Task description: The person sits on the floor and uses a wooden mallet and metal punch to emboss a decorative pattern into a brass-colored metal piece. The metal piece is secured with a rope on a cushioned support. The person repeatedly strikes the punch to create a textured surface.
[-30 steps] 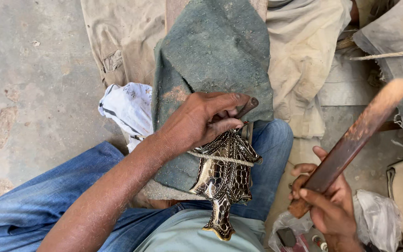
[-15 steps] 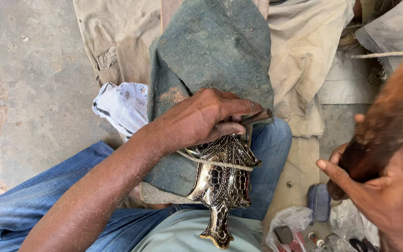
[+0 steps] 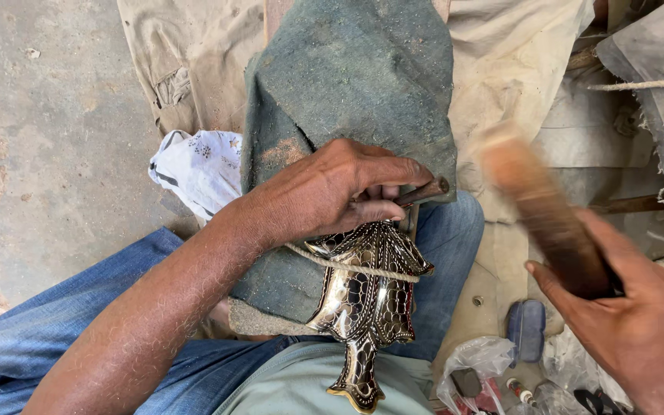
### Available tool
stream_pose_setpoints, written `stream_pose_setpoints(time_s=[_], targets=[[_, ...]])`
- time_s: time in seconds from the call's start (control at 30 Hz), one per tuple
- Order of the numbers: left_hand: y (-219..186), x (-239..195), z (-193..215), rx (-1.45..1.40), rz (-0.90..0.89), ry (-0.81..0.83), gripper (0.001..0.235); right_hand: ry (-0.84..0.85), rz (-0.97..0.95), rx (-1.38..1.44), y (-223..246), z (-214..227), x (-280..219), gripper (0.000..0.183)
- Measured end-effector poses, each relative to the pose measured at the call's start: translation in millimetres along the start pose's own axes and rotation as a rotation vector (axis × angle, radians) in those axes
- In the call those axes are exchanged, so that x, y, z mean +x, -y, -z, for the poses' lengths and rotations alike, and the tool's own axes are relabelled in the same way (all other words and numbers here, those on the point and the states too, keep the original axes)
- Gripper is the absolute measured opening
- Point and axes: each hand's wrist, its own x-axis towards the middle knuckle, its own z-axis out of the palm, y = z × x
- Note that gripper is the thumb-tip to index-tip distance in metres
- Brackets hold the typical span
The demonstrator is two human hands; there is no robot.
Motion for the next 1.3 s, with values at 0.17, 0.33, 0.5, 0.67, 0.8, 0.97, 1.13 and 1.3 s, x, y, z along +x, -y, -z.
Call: stream_pose_setpoints(time_s=[0.17, 0.33, 0.5, 0.67, 0.8, 0.97, 1.13, 1.3], targets=[[1, 1, 0, -0.028, -0.012, -0.01, 0.045, -0.008, 0.071, 0.012, -3, -3, 1, 0.058], [4, 1, -1, -0.035, -0.02, -0.012, 0.044, 0.011, 0.016, 0.004, -2, 1, 1, 0.059], [5, 4, -3, -0.007, 0.023, 0.006, 0.046, 0.058, -0.157, 0.006, -2, 0, 4, 0.04], [5, 3, -2, -0.021, -0.058, -0.03, 0.043, 0.025, -0.031, -0.003, -1, 0, 2, 0.06], [5, 0, -1, -0.031, -0.002, -0.024, 0.041, -0.135, -0.062, 0.078, 12, 2, 3, 0.046], [6, -2, -3, 0.023, -0.011, -0.034, 0.042, -0.029, 0.073, -0.012, 11, 7, 8, 0.049], [7, -14, -13, -0.021, -0.015, -0.28, 0.039, -0.021, -0.101, 0.27, -28, -27, -5, 0.04], [-2, -19, -22, -0.083, 0.179, -0.401, 0.046, 0.018, -0.325, 0.969, -52, -46, -19, 0.039]])
